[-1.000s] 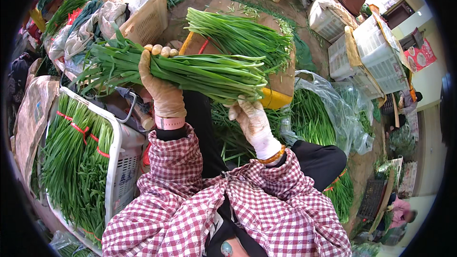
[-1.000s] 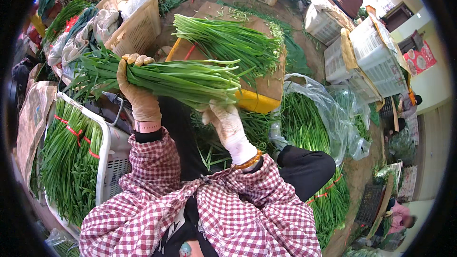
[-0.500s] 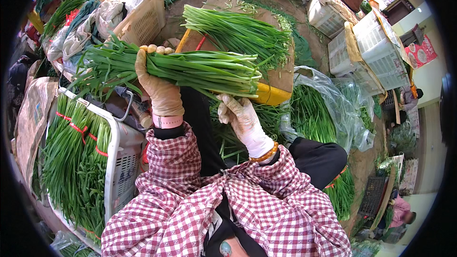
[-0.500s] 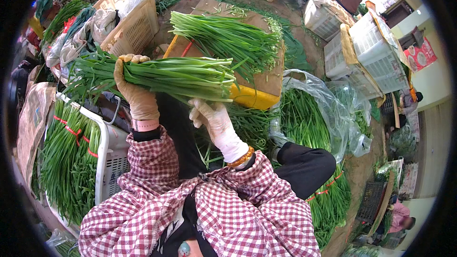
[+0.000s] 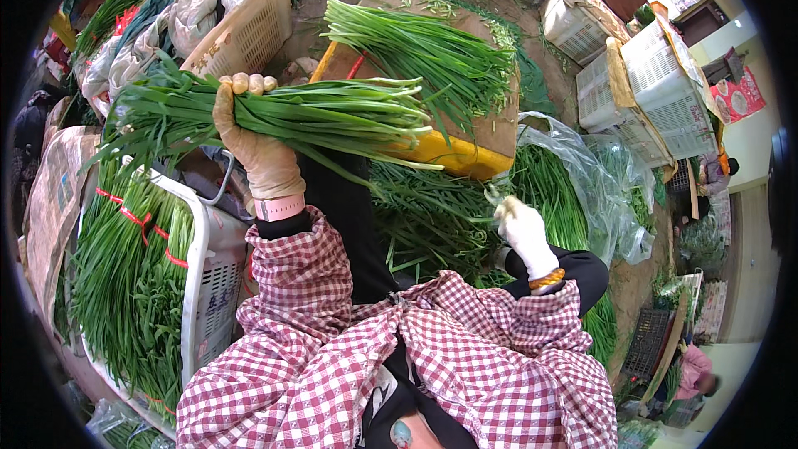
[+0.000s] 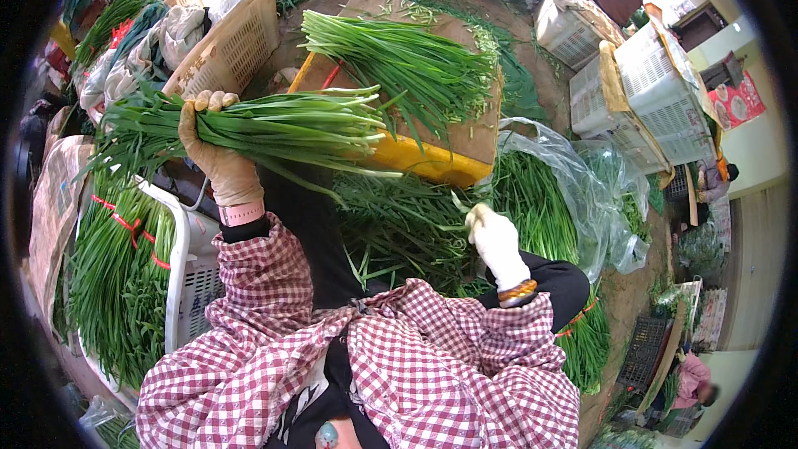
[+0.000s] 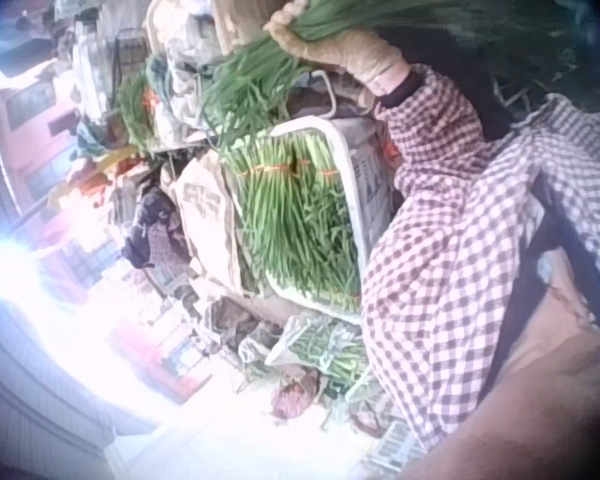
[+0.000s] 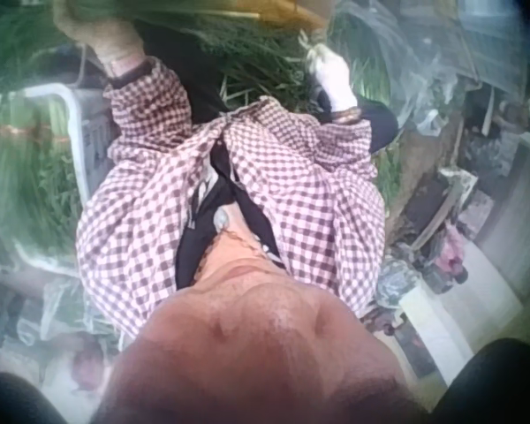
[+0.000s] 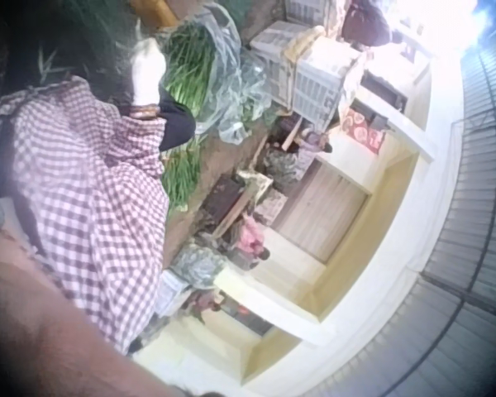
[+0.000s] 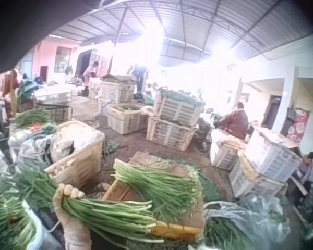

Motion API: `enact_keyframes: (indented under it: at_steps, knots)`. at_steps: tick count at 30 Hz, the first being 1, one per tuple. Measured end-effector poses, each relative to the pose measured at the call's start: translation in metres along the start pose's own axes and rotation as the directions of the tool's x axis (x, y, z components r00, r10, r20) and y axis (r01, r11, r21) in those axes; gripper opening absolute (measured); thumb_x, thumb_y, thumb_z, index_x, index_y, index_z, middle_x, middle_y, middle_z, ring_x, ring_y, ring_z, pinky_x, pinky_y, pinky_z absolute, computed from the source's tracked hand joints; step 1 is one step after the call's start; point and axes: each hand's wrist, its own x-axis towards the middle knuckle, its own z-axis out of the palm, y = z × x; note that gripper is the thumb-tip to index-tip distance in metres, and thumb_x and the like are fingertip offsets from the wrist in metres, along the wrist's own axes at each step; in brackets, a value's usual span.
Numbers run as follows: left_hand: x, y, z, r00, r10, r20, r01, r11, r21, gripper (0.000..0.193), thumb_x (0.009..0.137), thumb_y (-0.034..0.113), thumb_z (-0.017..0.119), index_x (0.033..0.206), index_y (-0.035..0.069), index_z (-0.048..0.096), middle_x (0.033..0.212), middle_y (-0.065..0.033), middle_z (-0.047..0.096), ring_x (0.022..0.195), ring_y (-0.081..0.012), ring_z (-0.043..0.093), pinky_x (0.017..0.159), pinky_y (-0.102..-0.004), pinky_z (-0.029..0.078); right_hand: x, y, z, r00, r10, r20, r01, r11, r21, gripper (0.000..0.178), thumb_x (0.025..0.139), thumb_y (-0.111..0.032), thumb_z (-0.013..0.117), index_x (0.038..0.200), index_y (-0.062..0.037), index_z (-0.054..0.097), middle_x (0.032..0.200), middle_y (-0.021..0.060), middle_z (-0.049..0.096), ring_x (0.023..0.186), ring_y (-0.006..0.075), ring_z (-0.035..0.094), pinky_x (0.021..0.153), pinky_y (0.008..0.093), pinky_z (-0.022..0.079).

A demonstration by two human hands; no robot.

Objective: The person gathers green onions from a plastic bag, trims the ends with a knife, and ties them into bundles using red rubber bands. The finished bundles are placed into a white basket.

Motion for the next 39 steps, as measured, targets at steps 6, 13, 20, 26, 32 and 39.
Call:
enact_keyframes:
  at_steps: [6,13,20,26,32,39]
  knots:
    - [-0.006,0.001,0.009,0.998,0.041,0.048,-0.046,0.994,0.098,0.013,0.096,0.017,0.058,0.104,0.007,0.055,0.088,-0.0021,0.053,0.082,-0.0163,0.05,0.084,-0.0333,0.043,0.018,-0.093,0.027,0.994,-0.101,0.029,0.072,0.855,0.514,0.045,0.093,-0.032,0.062,0.126,-0.0009,0.058,0.071,0.0055,0.068,0.055,0.0096,0.057,0.053,0.0245,0.045]
    - [-0.015,0.003,0.013,0.997,0.049,0.068,-0.06,0.984,0.168,0.016,0.095,0.015,0.058,0.109,0.009,0.055,0.086,-0.0013,0.049,0.08,-0.0152,0.046,0.085,-0.0331,0.04,0.06,-0.164,0.067,0.969,-0.131,0.211,-0.088,0.614,0.784,0.035,0.098,-0.037,0.058,0.103,-0.0021,0.061,0.06,0.0028,0.06,0.045,0.0068,0.048,0.042,0.0201,0.035]
    - [-0.008,0.02,0.002,0.993,0.014,0.119,-0.006,0.998,-0.068,0.009,0.093,0.012,0.061,0.1,0.008,0.057,0.086,-0.0021,0.05,0.078,-0.0155,0.045,0.082,-0.0329,0.039,0.049,-0.065,0.041,0.992,-0.042,-0.116,0.064,0.978,0.199,0.028,0.097,-0.03,0.053,0.095,-0.0049,0.065,0.065,0.0061,0.063,0.055,0.0187,0.062,0.054,0.0305,0.048]
    - [-0.009,0.018,0.004,0.989,-0.005,0.15,0.017,0.996,-0.082,0.01,0.091,0.012,0.063,0.096,0.008,0.056,0.083,-0.0008,0.046,0.074,-0.0134,0.042,0.077,-0.0309,0.037,0.063,-0.084,0.014,0.975,-0.22,-0.021,0.183,0.75,0.636,0.052,0.092,-0.017,0.067,0.139,-0.0047,0.047,0.096,0.0045,0.066,0.076,0.0093,0.06,0.068,0.0223,0.048]
    - [-0.009,0.021,0.012,0.984,-0.018,0.176,0.039,0.992,-0.119,0.01,0.09,0.01,0.063,0.095,0.008,0.055,0.081,0.0,0.045,0.071,-0.0124,0.041,0.075,-0.0293,0.036,0.09,-0.127,0.043,0.937,-0.313,-0.156,0.301,0.496,0.814,0.011,0.097,-0.014,0.061,0.097,-0.0036,0.065,0.083,0.0028,0.068,0.064,0.009,0.062,0.053,0.0209,0.048]
    - [-0.009,0.022,0.004,0.999,-0.002,0.043,0.005,0.998,-0.068,0.009,0.092,0.011,0.061,0.098,0.007,0.055,0.083,-0.0013,0.049,0.075,-0.0143,0.044,0.078,-0.0305,0.038,0.058,-0.081,0.001,0.946,-0.138,-0.292,0.012,0.919,-0.394,0.035,0.077,-0.019,0.078,0.105,-0.007,0.061,0.111,0.0087,0.066,0.089,0.0219,0.067,0.075,0.036,0.054]
